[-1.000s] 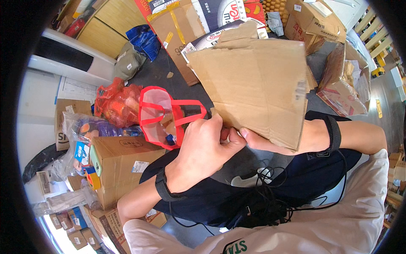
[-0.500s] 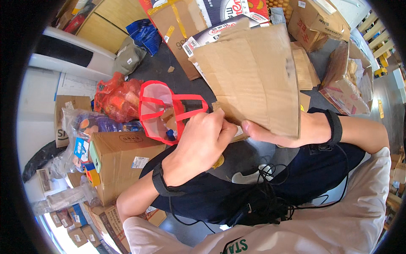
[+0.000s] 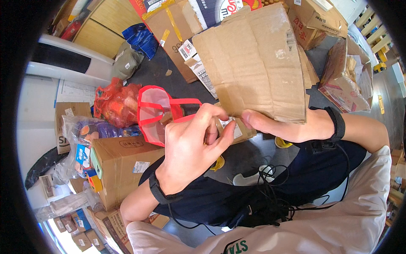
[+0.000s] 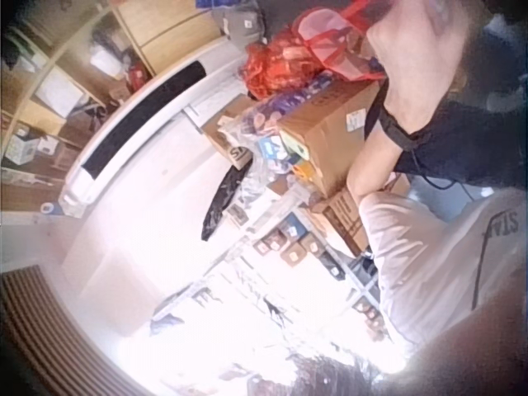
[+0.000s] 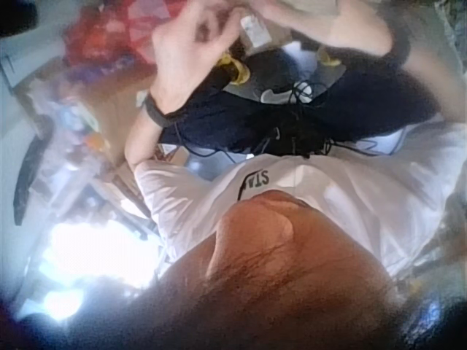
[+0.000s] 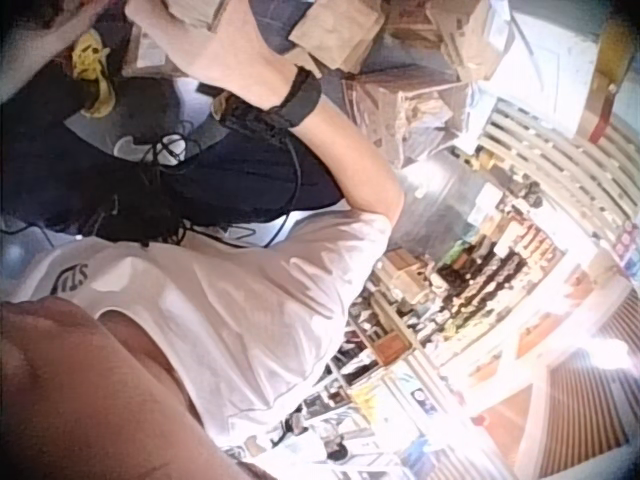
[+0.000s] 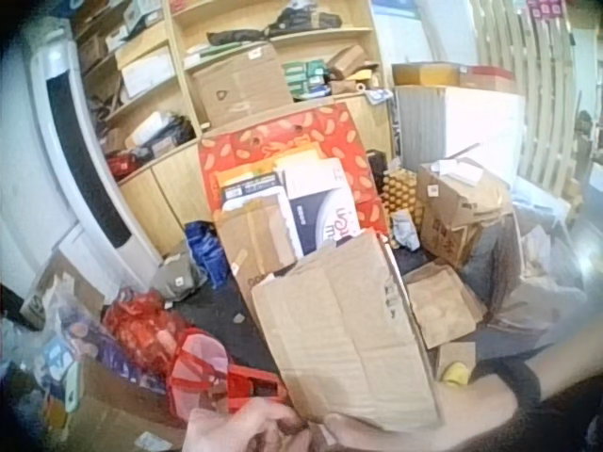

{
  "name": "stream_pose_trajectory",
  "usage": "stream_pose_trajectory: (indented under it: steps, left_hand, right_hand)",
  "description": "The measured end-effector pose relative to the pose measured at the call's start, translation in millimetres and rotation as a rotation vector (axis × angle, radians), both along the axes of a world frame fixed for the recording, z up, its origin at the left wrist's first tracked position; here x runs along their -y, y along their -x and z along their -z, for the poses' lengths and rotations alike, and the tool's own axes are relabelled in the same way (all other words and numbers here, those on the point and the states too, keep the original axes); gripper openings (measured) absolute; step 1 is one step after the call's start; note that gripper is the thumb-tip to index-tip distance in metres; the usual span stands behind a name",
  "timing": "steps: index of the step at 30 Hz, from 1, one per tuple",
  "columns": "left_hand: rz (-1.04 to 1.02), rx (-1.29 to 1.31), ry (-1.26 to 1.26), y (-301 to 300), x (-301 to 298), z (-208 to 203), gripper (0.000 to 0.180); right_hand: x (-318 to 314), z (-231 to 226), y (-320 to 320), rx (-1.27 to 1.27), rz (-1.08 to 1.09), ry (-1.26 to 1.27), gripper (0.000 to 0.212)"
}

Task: The person sits on the floor, peels tape from a cardboard sheet, and then assembles a small cardboard box by folding its flaps.

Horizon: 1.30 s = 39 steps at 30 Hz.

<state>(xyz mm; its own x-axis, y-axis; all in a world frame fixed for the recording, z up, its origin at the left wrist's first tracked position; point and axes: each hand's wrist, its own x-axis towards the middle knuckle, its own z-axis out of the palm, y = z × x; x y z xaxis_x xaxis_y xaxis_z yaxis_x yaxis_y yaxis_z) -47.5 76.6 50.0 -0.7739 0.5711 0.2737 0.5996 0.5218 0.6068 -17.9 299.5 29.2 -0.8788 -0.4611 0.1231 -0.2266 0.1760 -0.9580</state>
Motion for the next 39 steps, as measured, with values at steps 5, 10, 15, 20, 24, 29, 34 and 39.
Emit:
stream_pose_trajectory:
  steps: [5,10,15,20,24,29,34,39]
  left_hand:
    - [0.007,-0.064,0.010,2.5,-2.8,7.4,0.020]
    - [-0.021,-0.063,-0.075,7.5,-4.2,8.9,0.021]
    - [-0.003,-0.072,-0.109,7.6,-2.3,9.3,0.021]
    - [0.041,-0.128,-0.105,5.6,-0.6,7.1,0.019]
    - [0.073,-0.167,-0.081,5.3,-1.1,7.6,0.021]
    - [0.083,-0.039,-0.028,1.7,0.5,5.0,0.022]
    - [0.081,0.132,0.014,2.0,0.3,-2.5,0.022]
    - [0.098,0.183,-0.030,2.2,-0.3,-3.7,0.024]
  right_hand:
    - [5.9,-0.7,-1.0,0.032,0.023,0.128,0.024]
    - [5.8,-3.7,-1.8,-0.015,0.035,0.097,0.024]
    - [7.6,2.3,-1.6,-0.086,0.029,0.135,0.023]
    - [12.1,1.8,-6.9,-0.138,0.089,0.134,0.023]
    - [10.4,-4.7,-8.8,0.004,0.050,0.094,0.024]
    - [11.5,-0.4,-6.3,-0.114,0.054,0.150,0.026]
    - [2.2,-7.0,2.3,-0.147,-0.024,-0.030,0.026]
    - [0.9,-8.1,2.1,-0.192,-0.053,-0.129,0.026]
